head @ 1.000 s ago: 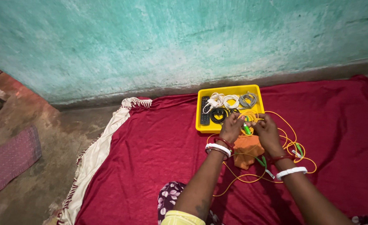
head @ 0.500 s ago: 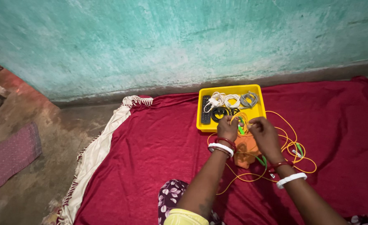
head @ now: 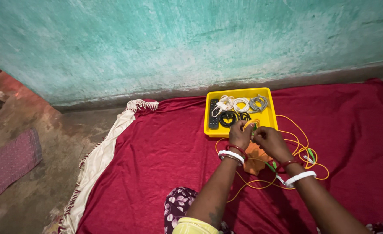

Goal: The person picks up and organizes various cables and wires, winding some of them together and placing them into a yellow tray.

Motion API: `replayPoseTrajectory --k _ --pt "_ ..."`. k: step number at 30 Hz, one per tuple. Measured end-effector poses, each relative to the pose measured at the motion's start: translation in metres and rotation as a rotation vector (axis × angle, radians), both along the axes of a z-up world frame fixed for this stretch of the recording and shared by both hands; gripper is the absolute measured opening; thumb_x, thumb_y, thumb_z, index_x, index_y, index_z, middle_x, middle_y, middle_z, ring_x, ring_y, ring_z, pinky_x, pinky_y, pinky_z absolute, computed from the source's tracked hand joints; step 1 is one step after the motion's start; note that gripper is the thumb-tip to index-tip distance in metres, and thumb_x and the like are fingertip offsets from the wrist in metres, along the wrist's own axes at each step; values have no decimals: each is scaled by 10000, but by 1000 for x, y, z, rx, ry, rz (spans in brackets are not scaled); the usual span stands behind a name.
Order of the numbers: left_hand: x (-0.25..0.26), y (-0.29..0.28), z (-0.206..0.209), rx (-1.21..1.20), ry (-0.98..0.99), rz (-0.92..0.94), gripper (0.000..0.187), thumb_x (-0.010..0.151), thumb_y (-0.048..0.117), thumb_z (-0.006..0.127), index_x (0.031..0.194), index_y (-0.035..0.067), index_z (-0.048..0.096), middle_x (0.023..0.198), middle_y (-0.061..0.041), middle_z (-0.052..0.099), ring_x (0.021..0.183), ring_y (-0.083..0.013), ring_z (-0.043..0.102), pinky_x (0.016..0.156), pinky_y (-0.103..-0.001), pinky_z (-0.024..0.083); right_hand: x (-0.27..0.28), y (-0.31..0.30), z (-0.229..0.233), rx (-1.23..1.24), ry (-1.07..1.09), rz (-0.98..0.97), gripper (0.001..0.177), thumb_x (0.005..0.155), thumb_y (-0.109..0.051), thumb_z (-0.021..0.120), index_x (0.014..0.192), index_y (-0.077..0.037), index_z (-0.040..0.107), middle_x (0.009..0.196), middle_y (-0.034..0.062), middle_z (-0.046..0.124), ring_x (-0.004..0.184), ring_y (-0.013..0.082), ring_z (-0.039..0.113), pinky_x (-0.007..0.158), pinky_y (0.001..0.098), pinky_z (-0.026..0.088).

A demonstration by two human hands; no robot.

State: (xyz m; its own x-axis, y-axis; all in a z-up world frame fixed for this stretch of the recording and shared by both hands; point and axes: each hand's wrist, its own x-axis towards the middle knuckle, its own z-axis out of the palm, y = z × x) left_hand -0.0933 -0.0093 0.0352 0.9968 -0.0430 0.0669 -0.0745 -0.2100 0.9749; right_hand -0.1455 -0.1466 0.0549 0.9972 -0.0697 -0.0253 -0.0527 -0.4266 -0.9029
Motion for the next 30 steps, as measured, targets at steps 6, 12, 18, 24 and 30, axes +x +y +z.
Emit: replayPoseTrajectory --k 6,12,18,24,30 --pt "0 11 -7 61 -271 -78 282 892 277 763 1004 19 739 857 -124 721 760 -208 681 701 -350 536 8 -8 -15 439 128 1 205 986 -224 557 1035 -25 563 862 112 744 709 171 719 627 313 578" --pt "0 11 -8 67 -130 -12 258 885 263 764 898 6 749 750 -104 702 669 -168 632 633 -351 513 5 0 -19 502 94 25 255 1026 -260 569 1009 -6 574 793 96 698 629 164 642 590 313 546" --pt "12 2 -17 -129 109 21 330 918 265 739 758 -18 685 636 -59 663 550 -111 595 535 -332 486 -16 15 3 377 -2 -15 213 989 -198 669 984 1 596 750 86 659 628 131 610 567 297 502" --pt "28 3 -24 -186 214 126 252 938 235 675 792 30 697 696 -66 670 516 -132 601 489 -333 481 -42 35 1 179 -144 -22 158 921 -151 684 1048 -66 644 772 34 648 666 111 592 596 285 493" --pt "41 8 -46 -217 196 57 292 974 262 579 925 -5 685 779 -70 732 554 -172 568 527 -355 466 -28 23 -44 309 -149 -11 120 910 -120 694 972 -32 640 805 18 674 701 107 613 620 276 516"
